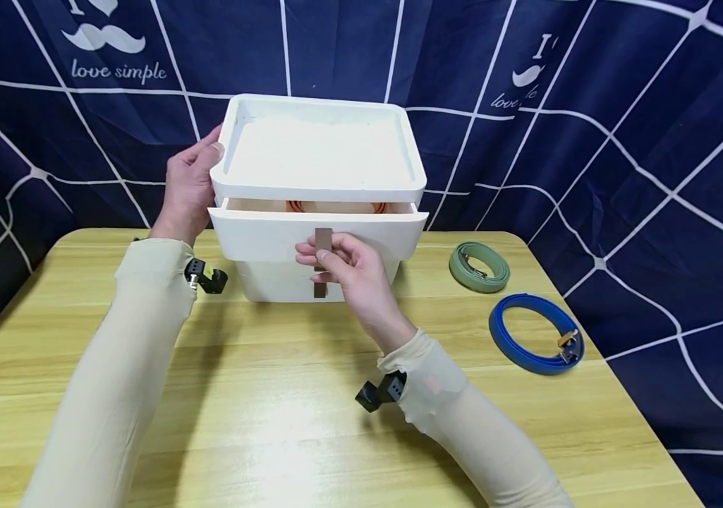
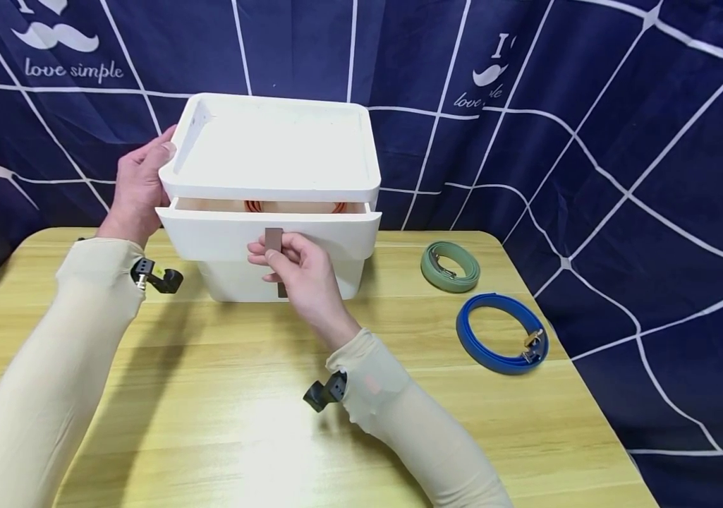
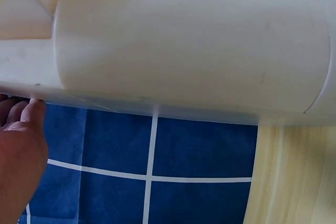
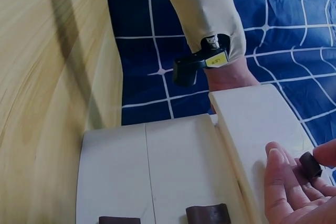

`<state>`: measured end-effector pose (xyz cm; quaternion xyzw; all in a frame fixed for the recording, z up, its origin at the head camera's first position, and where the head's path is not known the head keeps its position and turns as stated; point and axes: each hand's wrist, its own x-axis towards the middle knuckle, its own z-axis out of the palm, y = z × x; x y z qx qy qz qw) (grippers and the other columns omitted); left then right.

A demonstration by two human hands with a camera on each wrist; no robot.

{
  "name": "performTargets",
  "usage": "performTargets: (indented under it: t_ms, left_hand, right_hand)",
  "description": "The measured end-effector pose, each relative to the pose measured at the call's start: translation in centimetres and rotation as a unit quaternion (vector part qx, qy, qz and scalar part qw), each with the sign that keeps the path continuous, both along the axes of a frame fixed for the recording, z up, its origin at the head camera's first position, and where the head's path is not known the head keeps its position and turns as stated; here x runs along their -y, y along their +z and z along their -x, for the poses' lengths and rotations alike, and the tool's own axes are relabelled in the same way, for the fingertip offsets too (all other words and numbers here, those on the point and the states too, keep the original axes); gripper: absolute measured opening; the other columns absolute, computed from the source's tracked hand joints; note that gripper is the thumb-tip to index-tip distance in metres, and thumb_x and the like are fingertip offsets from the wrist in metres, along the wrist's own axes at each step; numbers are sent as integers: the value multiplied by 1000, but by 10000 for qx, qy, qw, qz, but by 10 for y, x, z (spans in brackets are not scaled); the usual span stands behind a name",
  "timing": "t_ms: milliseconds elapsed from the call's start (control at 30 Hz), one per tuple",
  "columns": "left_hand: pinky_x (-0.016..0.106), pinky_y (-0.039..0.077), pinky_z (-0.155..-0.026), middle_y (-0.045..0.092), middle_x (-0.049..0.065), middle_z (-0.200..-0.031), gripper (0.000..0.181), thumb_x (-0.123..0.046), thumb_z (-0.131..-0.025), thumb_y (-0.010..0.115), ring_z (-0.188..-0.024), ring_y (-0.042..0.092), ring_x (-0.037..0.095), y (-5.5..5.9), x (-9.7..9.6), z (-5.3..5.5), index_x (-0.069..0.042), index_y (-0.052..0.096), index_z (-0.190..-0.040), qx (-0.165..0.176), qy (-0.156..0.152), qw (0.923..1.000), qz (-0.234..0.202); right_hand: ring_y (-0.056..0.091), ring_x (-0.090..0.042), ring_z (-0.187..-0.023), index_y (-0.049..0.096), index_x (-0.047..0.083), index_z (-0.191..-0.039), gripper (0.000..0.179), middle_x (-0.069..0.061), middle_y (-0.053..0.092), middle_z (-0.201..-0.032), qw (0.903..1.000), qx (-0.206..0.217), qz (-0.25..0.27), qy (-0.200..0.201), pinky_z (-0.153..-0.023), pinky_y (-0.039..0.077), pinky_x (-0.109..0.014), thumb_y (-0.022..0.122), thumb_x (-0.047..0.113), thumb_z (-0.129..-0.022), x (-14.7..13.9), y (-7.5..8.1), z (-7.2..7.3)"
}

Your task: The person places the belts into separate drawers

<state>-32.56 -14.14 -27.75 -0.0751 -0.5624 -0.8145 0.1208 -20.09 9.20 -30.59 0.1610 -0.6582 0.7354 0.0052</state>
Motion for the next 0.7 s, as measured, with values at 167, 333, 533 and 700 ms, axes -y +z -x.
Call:
performTargets:
  t_ms: [167, 333, 533, 700]
  left_hand:
    - [22, 43, -98, 53, 3, -143, 39, -12, -98, 56, -129, 47, 16, 0, -2, 0, -6, 58, -137, 32, 1, 10000, -50]
    - [23, 43, -98, 52, 3, -143, 39, -11, -98, 56, -129, 47, 17, -1, -2, -1, -7, 58, -137, 18, -13, 10000, -34]
    - [23, 43, -99, 52, 3, -144, 39, -13, -99, 56, -130, 46, 16, 0, 0, -1, -9, 58, -138, 14, -54, 10000, -7]
    - [23, 43, -98, 51, 2, -144, 39, -13, -99, 56, -131, 45, 16, 1, 1, 0, -9, 58, -138, 38, -40, 10000, -4]
  right_hand:
    - [67, -27, -103, 60, -8, -117, 22, -19, 69, -112, 10000, 60, 34, -5, -80, 55, -35, 52, 0, -99, 1, 1, 0]
    - [67, -27, -103, 60, -9, -117, 22, -20, 68, -112, 10000, 83, 49, -1, -80, 55, -35, 51, -1, -99, 0, 2, 0]
    - [67, -28, -103, 60, -9, -117, 22, -20, 68, -112, 10000, 17, 52, 11, -81, 56, -38, 51, 0, -99, 1, 3, 3]
    - [67, -28, -103, 60, -10, -116, 21, -21, 68, -112, 9999, 3, 112, 24, -80, 56, -37, 52, 0, -99, 1, 3, 6]
